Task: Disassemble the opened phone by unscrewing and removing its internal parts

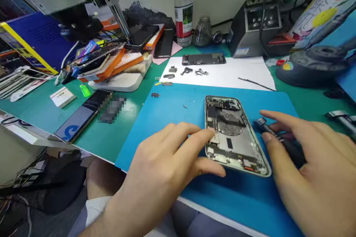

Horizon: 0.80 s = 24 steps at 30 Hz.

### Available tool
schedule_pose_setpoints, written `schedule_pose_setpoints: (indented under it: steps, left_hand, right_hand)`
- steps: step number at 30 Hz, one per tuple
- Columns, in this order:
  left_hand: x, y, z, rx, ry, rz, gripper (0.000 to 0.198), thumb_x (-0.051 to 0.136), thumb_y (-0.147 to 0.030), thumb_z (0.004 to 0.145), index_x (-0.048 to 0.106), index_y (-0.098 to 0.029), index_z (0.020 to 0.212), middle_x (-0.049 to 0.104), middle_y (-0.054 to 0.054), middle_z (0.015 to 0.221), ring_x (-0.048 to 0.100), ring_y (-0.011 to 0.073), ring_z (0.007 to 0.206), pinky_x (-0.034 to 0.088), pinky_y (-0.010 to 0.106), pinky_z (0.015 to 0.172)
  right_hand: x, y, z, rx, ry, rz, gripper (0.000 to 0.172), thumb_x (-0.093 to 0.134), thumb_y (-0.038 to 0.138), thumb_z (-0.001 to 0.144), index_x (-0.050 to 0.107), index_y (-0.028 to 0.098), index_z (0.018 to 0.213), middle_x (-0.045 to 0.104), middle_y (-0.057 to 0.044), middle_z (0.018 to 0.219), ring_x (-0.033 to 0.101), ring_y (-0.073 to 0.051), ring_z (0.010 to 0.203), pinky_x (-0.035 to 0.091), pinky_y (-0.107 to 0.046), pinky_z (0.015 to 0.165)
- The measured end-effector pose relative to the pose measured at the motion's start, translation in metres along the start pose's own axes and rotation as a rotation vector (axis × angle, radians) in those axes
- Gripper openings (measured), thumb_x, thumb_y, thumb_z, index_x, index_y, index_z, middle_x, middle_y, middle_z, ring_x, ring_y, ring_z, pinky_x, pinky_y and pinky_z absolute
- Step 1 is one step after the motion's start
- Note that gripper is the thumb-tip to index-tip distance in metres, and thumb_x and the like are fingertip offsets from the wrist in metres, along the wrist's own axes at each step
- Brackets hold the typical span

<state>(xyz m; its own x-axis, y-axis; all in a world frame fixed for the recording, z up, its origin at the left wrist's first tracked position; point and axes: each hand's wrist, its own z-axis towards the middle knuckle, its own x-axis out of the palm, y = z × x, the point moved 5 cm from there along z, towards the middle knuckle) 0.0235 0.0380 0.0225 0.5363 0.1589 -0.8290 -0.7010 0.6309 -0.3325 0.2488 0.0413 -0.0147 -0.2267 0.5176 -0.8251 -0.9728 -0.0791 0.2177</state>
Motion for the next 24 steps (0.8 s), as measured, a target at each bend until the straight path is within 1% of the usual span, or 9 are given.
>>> schedule_pose_setpoints:
  steps: [2,3,6,10,14,18,22,24]
  left_hand:
    - [0.002,0.004,-0.002,0.020,-0.005,0.041,0.038,0.059,-0.047,0.112,0.071,-0.019,0.133,0.078,0.003,0.120,0.074,0.0190,0.099,0.056,0.034,0.083]
    - [0.002,0.006,-0.003,0.027,-0.006,0.060,0.037,0.060,-0.047,0.111,0.071,-0.020,0.133,0.078,0.003,0.120,0.074,0.0200,0.099,0.057,0.035,0.083]
    - [0.005,0.011,-0.006,0.035,0.001,0.090,0.037,0.061,-0.049,0.110,0.071,-0.021,0.133,0.077,0.004,0.121,0.073,0.0223,0.099,0.058,0.038,0.082]
    - [0.008,0.012,-0.007,0.013,0.049,0.077,0.039,0.066,-0.051,0.107,0.071,-0.023,0.133,0.076,0.004,0.124,0.072,0.0250,0.103,0.060,0.042,0.085]
    - [0.006,0.012,-0.009,-0.004,0.060,0.042,0.040,0.069,-0.050,0.107,0.070,-0.023,0.135,0.076,0.004,0.127,0.071,0.0253,0.107,0.060,0.042,0.090]
    - [0.005,0.012,-0.011,0.009,0.047,0.017,0.031,0.066,-0.045,0.111,0.071,-0.024,0.133,0.077,0.002,0.128,0.071,0.0233,0.108,0.057,0.040,0.090]
    - [0.007,0.014,-0.014,0.033,0.042,-0.013,0.026,0.063,-0.043,0.114,0.073,-0.029,0.132,0.077,0.000,0.128,0.069,0.0225,0.109,0.054,0.040,0.089]
    - [0.009,0.016,-0.017,0.030,0.033,-0.043,0.027,0.063,-0.045,0.113,0.073,-0.029,0.133,0.077,0.001,0.129,0.069,0.0229,0.112,0.053,0.041,0.092]
  right_hand:
    - [0.005,-0.009,0.003,-0.034,-0.029,0.018,0.048,0.042,0.052,0.108,0.067,0.029,0.141,0.074,-0.008,0.113,0.071,-0.039,0.103,0.049,-0.052,0.081]
    - [0.008,-0.014,0.004,-0.037,-0.029,0.025,0.047,0.043,0.052,0.108,0.067,0.030,0.141,0.074,-0.008,0.112,0.071,-0.039,0.101,0.049,-0.051,0.081]
    - [0.015,-0.024,0.005,-0.090,-0.086,0.047,0.044,0.045,0.053,0.108,0.068,0.030,0.138,0.075,-0.008,0.109,0.071,-0.038,0.095,0.049,-0.051,0.081]
    - [0.019,-0.030,0.003,-0.111,-0.112,0.041,0.043,0.046,0.050,0.109,0.067,0.031,0.141,0.075,-0.008,0.112,0.071,-0.037,0.094,0.050,-0.052,0.081]
    - [0.016,-0.028,0.003,-0.130,-0.144,-0.021,0.042,0.044,0.050,0.109,0.067,0.030,0.138,0.076,-0.009,0.108,0.071,-0.037,0.090,0.052,-0.052,0.075]
    - [0.012,-0.025,0.004,-0.124,-0.139,-0.046,0.040,0.044,0.050,0.109,0.068,0.031,0.136,0.077,-0.009,0.108,0.073,-0.037,0.090,0.055,-0.052,0.072]
    - [0.005,-0.015,0.005,-0.088,-0.113,-0.059,0.037,0.045,0.049,0.110,0.068,0.032,0.132,0.080,-0.009,0.116,0.075,-0.038,0.102,0.057,-0.053,0.078]
    - [-0.002,-0.007,0.006,-0.066,-0.123,-0.075,0.037,0.045,0.048,0.110,0.070,0.031,0.129,0.080,-0.010,0.115,0.076,-0.039,0.104,0.059,-0.054,0.079]
